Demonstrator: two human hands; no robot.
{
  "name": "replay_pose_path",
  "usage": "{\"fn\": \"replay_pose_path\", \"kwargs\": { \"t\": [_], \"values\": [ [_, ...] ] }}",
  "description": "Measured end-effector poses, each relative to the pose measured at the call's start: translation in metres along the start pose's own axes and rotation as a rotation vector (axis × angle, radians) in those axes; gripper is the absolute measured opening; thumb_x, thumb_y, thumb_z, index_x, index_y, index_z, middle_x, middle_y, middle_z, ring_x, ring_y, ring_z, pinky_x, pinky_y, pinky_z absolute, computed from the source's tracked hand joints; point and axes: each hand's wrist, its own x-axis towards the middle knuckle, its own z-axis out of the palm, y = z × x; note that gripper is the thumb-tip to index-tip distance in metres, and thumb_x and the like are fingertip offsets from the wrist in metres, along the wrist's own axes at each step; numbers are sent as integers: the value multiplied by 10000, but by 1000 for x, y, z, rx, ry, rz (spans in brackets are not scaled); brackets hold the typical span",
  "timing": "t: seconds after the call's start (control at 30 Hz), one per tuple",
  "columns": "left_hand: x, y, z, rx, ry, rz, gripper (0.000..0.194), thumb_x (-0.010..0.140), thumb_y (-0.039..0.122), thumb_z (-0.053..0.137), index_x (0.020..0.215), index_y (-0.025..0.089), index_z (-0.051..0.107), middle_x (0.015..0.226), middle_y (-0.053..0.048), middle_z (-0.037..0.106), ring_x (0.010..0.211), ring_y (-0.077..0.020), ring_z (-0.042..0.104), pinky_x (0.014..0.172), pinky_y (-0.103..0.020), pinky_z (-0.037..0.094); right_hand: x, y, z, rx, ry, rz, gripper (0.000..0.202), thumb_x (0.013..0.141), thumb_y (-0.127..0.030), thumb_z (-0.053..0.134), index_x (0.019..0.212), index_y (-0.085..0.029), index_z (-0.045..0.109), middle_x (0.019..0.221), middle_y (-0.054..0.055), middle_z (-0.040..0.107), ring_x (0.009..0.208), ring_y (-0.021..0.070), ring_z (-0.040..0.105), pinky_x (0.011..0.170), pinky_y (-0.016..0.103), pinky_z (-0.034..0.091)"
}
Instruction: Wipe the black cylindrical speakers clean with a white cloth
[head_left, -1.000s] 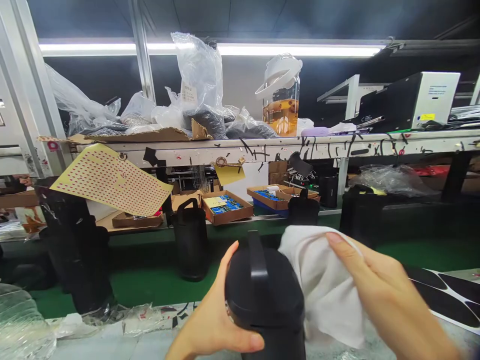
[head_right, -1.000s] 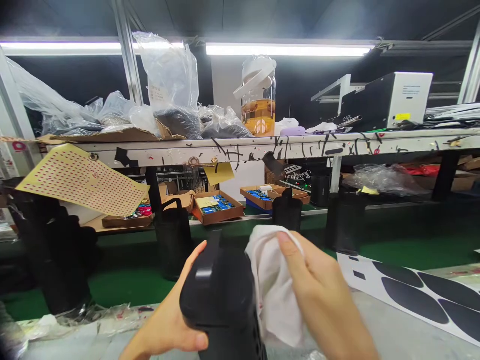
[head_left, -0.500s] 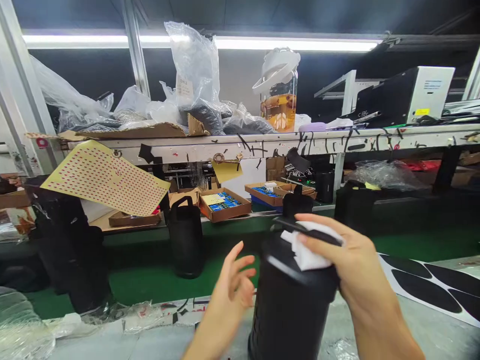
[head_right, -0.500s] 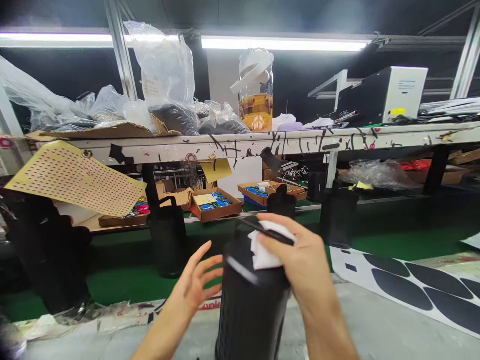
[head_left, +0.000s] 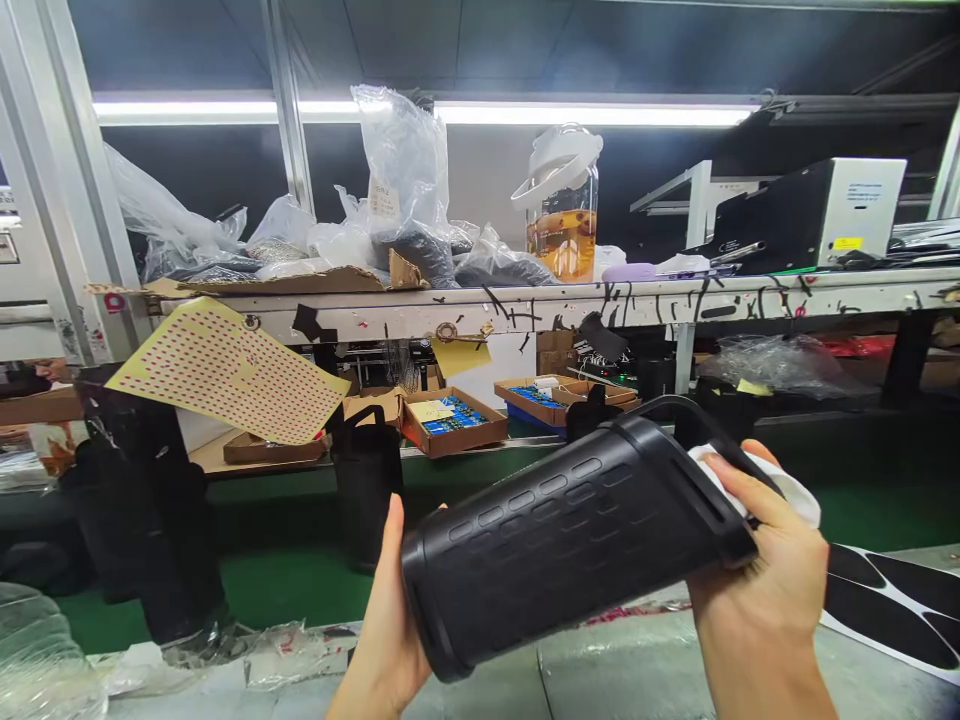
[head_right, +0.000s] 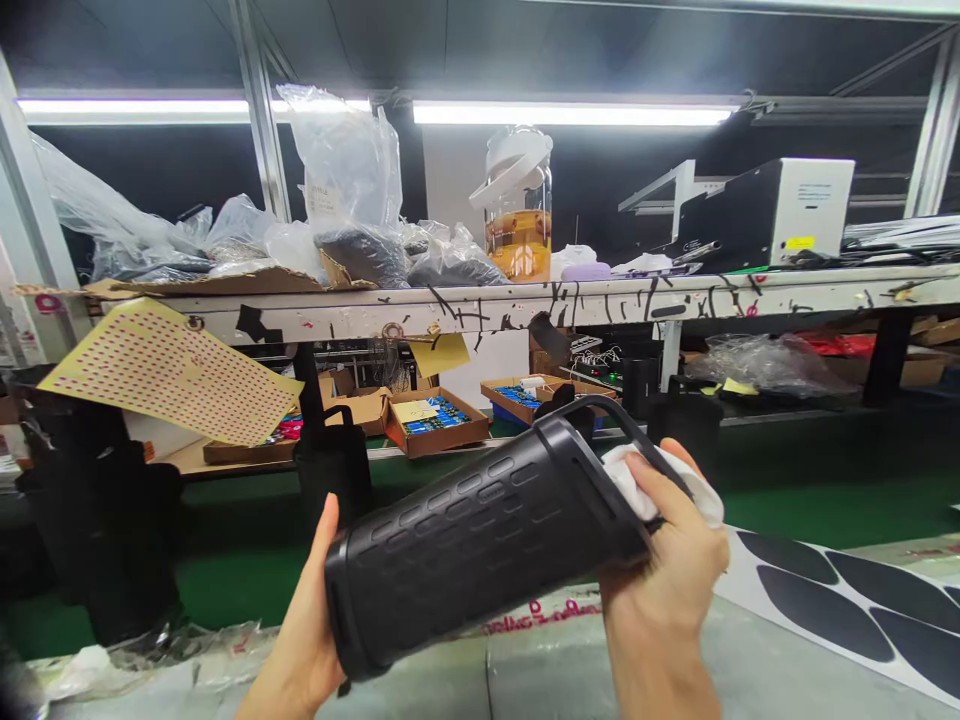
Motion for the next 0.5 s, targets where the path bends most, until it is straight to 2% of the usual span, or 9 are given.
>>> {"fn": "replay_pose_path", "kwargs": {
  "t": [0.07, 0.13, 0.23, 0.33, 0.5],
  "values": [
    [2, 1, -3, 52, 42, 133, 640, 822, 602, 598, 1285, 161, 581, 1101, -129, 716, 977, -306, 695, 887, -429, 559, -1, 5, 2, 28, 14, 20, 533, 521, -66, 755, 1024, -228, 687, 802, -32, 671, 680, 121, 629, 574, 182, 548],
    [4, 0, -4, 104, 94, 240, 541, 868, 532, 575, 1240, 141, 618, 1089, -132, 720, 987, -292, 694, 908, -411, 554, 1, 8, 3, 33, 22, 36, 549, 501, -69, 765, 1022, -223, 681, 777, -34, 664, 659, 125, 620, 551, 192, 542],
    [6, -3, -3, 132, 176, 304, 431, 849, 386, 652, 1227, 179, 628, 1084, -86, 729, 1015, -252, 687, 937, -364, 543, 6, 12, 4, -25, -20, 95, 575, 450, -73, 784, 998, -213, 685, 754, -30, 659, 613, 118, 605, 510, 179, 521],
    [2, 2, 3, 135, 246, 353, 400, 823, 362, 683, 1185, 195, 654, 1035, -57, 744, 1010, -231, 689, 929, -332, 547, 9, 13, 4, -106, -163, 165, 588, 433, -109, 802, 1000, -214, 685, 796, -19, 675, 628, 125, 622, 506, 166, 516],
    [-12, 24, 10, 123, 352, 512, 332, 854, 275, 622, 1170, 179, 659, 888, -33, 763, 829, -192, 726, 813, -273, 586, 0, 15, 3, -205, -465, 226, 601, 541, -265, 831, 1114, -218, 658, 996, 11, 699, 831, 172, 670, 594, 169, 544]
  ]
}}
